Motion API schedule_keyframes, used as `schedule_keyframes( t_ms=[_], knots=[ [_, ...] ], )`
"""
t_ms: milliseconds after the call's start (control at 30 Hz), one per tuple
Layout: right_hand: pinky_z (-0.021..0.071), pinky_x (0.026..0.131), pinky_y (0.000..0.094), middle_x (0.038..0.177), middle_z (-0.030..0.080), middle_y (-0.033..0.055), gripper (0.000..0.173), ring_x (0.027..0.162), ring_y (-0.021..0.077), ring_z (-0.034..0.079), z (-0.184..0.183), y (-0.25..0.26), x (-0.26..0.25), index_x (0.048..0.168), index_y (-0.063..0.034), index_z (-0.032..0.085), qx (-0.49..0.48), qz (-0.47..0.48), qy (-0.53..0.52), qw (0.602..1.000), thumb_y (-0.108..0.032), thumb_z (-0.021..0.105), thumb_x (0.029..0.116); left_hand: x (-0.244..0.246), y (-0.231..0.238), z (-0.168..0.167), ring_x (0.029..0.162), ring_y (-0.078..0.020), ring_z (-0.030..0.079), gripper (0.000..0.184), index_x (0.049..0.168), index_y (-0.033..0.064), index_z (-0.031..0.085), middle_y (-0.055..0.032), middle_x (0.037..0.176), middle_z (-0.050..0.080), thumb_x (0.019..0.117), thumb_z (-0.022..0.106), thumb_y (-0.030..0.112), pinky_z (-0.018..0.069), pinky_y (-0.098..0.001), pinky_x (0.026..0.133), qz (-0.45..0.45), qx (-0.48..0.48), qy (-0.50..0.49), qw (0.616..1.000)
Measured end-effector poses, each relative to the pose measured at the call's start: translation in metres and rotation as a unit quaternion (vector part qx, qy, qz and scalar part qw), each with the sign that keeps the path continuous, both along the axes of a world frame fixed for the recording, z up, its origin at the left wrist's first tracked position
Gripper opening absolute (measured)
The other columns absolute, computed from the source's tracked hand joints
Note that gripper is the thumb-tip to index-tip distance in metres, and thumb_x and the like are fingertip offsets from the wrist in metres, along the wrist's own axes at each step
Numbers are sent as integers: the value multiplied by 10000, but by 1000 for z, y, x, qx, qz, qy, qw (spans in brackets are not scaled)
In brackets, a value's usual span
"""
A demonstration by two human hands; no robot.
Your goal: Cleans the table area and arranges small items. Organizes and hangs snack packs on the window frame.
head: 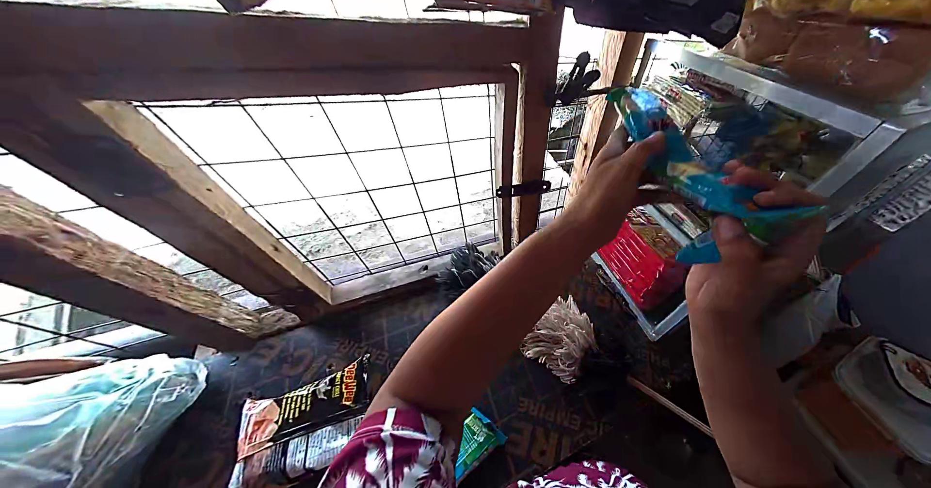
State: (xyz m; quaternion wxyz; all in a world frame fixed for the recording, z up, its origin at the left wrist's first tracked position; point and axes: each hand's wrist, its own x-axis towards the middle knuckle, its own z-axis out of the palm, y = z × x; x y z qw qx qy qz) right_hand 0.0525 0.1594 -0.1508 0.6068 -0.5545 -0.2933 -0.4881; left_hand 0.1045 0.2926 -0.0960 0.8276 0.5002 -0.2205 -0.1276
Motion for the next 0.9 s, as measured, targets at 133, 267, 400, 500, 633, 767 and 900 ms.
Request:
schedule_keyframes(
  t_ms=[133,267,400,500,633,767,900],
  knots=[
    [554,1008,389,1265,655,-22,378,1232,171,621,16,10,21,1179,-165,528,-6,-14,-23,1000,-117,749,876,22,-11,19,776,-148,668,275,1343,36,425,-102,1008,624,1111,359,170,591,-301,709,23,-68,45,996],
    [555,997,377,1262,650,10,381,1207,162,626,23,17,48,1180,-112,497,5,1,-31,999,-63,723,878,47,-14,24,770,-149,663,303,1260,22,492,-107,1026,631,1112,377,260,589,-292,700,29,-129,81,988],
    [559,996,399,1183,666,42,402,1142,163,652,35,27,72,1222,-36,465,53,22,-4,998,-39,698,895,59,-13,27,854,-150,650,347,1310,47,468,-103,1085,605,1111,374,315,570,-284,745,48,-174,101,978],
    [581,945,342,1118,652,25,428,1066,113,664,40,37,84,1241,-12,429,56,-2,30,998,-43,689,902,60,-7,25,923,-155,651,433,1403,76,427,-107,1180,596,1112,326,380,561,-292,797,49,-159,95,982],
    [588,883,316,1068,636,44,434,1002,114,663,42,46,99,1215,-10,448,64,-14,45,997,-58,717,878,56,-2,16,1120,-176,610,477,1436,113,463,-94,1373,559,1103,283,404,524,-355,887,52,-112,48,991],
    [599,903,370,1077,638,73,462,1014,158,677,46,47,102,1254,13,427,88,-6,37,995,-54,709,894,62,-4,13,1221,-217,561,476,1435,123,475,-97,1438,497,1093,300,404,507,-417,938,70,-110,11,991],
    [582,956,395,1125,620,74,478,1065,171,660,46,46,106,1286,4,401,90,25,25,995,-43,689,907,66,-8,12,1275,-214,539,498,1471,116,458,-112,1496,466,1094,294,397,488,-429,994,73,-102,-28,992]
  ],
)
